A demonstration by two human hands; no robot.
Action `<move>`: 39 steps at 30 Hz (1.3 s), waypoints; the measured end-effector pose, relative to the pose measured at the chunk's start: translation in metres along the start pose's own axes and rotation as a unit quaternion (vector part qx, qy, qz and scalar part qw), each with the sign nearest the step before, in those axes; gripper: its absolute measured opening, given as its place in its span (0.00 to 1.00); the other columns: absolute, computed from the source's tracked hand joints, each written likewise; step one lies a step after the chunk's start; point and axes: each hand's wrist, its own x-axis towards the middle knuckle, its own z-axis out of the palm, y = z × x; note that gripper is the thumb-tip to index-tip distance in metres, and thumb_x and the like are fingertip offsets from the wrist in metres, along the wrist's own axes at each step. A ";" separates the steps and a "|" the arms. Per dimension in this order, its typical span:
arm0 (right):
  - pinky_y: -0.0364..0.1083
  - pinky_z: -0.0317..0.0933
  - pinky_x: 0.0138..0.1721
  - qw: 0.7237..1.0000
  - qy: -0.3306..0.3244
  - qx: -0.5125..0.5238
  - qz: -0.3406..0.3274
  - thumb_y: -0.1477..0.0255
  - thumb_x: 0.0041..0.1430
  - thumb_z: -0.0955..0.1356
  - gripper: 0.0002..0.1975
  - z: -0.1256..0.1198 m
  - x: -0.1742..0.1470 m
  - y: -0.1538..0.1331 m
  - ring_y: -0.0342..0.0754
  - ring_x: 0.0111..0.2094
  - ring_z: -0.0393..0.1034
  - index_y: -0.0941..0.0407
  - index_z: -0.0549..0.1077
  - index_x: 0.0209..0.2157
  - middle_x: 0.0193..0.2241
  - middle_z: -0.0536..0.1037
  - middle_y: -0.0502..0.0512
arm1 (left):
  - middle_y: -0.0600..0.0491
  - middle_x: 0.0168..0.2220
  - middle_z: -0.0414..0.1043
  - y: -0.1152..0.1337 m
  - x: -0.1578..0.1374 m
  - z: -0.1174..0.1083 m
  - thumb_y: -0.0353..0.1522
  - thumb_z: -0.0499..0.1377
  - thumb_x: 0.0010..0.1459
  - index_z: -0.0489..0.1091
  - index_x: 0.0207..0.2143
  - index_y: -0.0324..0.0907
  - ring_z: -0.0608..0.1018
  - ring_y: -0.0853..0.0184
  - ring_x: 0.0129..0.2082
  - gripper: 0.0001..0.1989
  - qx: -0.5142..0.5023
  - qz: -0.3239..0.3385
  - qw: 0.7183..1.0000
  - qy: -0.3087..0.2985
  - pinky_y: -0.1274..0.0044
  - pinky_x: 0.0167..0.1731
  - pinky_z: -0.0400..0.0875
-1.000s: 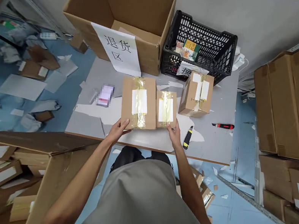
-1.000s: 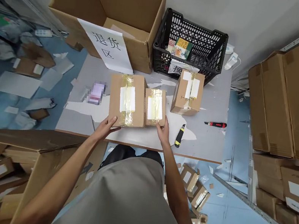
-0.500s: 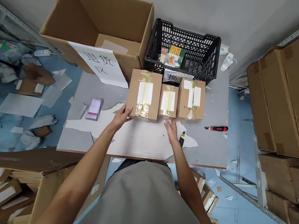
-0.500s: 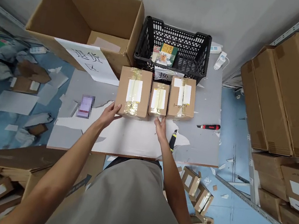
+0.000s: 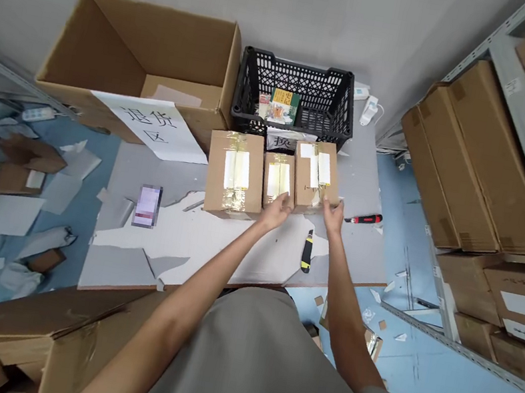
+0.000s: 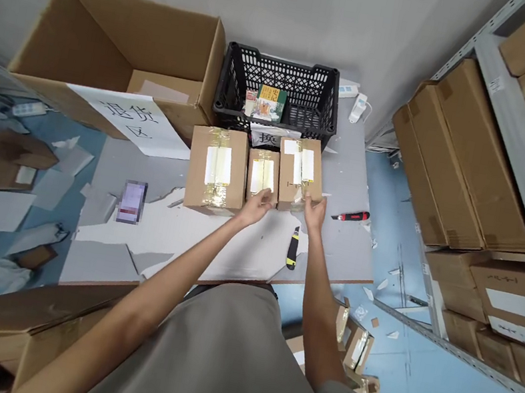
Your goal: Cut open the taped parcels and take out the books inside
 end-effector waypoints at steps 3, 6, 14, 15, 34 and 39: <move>0.60 0.72 0.66 0.999 -0.020 0.027 -0.009 0.50 0.68 0.68 0.34 0.006 -0.005 -0.001 0.62 0.60 0.80 0.63 0.73 0.62 0.59 0.83 0.75 | 0.35 0.74 0.70 0.005 0.012 0.029 0.34 0.66 0.66 0.67 0.76 0.39 0.73 0.48 0.75 0.37 -0.014 0.007 1.000 -0.020 0.55 0.77 0.62; 0.58 0.71 0.68 0.996 -0.019 0.071 -0.051 0.51 0.68 0.68 0.33 -0.001 -0.021 -0.003 0.59 0.63 0.78 0.59 0.72 0.65 0.63 0.81 0.72 | 0.40 0.77 0.67 0.005 0.004 0.033 0.33 0.63 0.68 0.63 0.79 0.42 0.70 0.51 0.77 0.38 -0.021 0.012 1.000 -0.008 0.57 0.78 0.60; 0.61 0.76 0.64 0.989 0.029 0.039 -0.141 0.50 0.76 0.65 0.30 -0.070 -0.135 -0.028 0.62 0.63 0.77 0.54 0.77 0.68 0.64 0.78 0.69 | 0.44 0.73 0.71 0.026 -0.073 0.007 0.44 0.62 0.74 0.69 0.76 0.50 0.73 0.52 0.74 0.31 -0.028 0.134 0.991 0.012 0.58 0.77 0.64; 0.60 0.78 0.62 0.988 0.036 0.021 -0.150 0.51 0.77 0.66 0.29 -0.078 -0.156 -0.034 0.62 0.63 0.77 0.54 0.78 0.67 0.63 0.78 0.69 | 0.44 0.72 0.71 0.030 -0.088 0.002 0.45 0.62 0.75 0.70 0.76 0.51 0.72 0.52 0.74 0.31 -0.029 0.138 0.990 0.015 0.59 0.77 0.65; 0.57 0.85 0.45 0.956 -0.280 0.042 -0.081 0.50 0.71 0.72 0.17 0.035 -0.365 -0.025 0.61 0.51 0.84 0.48 0.83 0.45 0.47 0.83 0.60 | 0.45 0.60 0.84 -0.073 -0.195 -0.172 0.37 0.57 0.67 0.83 0.56 0.43 0.80 0.52 0.64 0.21 0.005 0.046 0.995 0.091 0.59 0.72 0.69; 0.56 0.81 0.49 0.970 -0.222 0.015 -0.095 0.49 0.71 0.70 0.19 0.032 -0.350 0.007 0.58 0.45 0.84 0.49 0.83 0.39 0.41 0.87 0.57 | 0.42 0.70 0.76 -0.138 -0.218 -0.197 0.34 0.59 0.61 0.78 0.64 0.43 0.76 0.51 0.72 0.29 -0.061 -0.025 0.988 0.136 0.56 0.77 0.63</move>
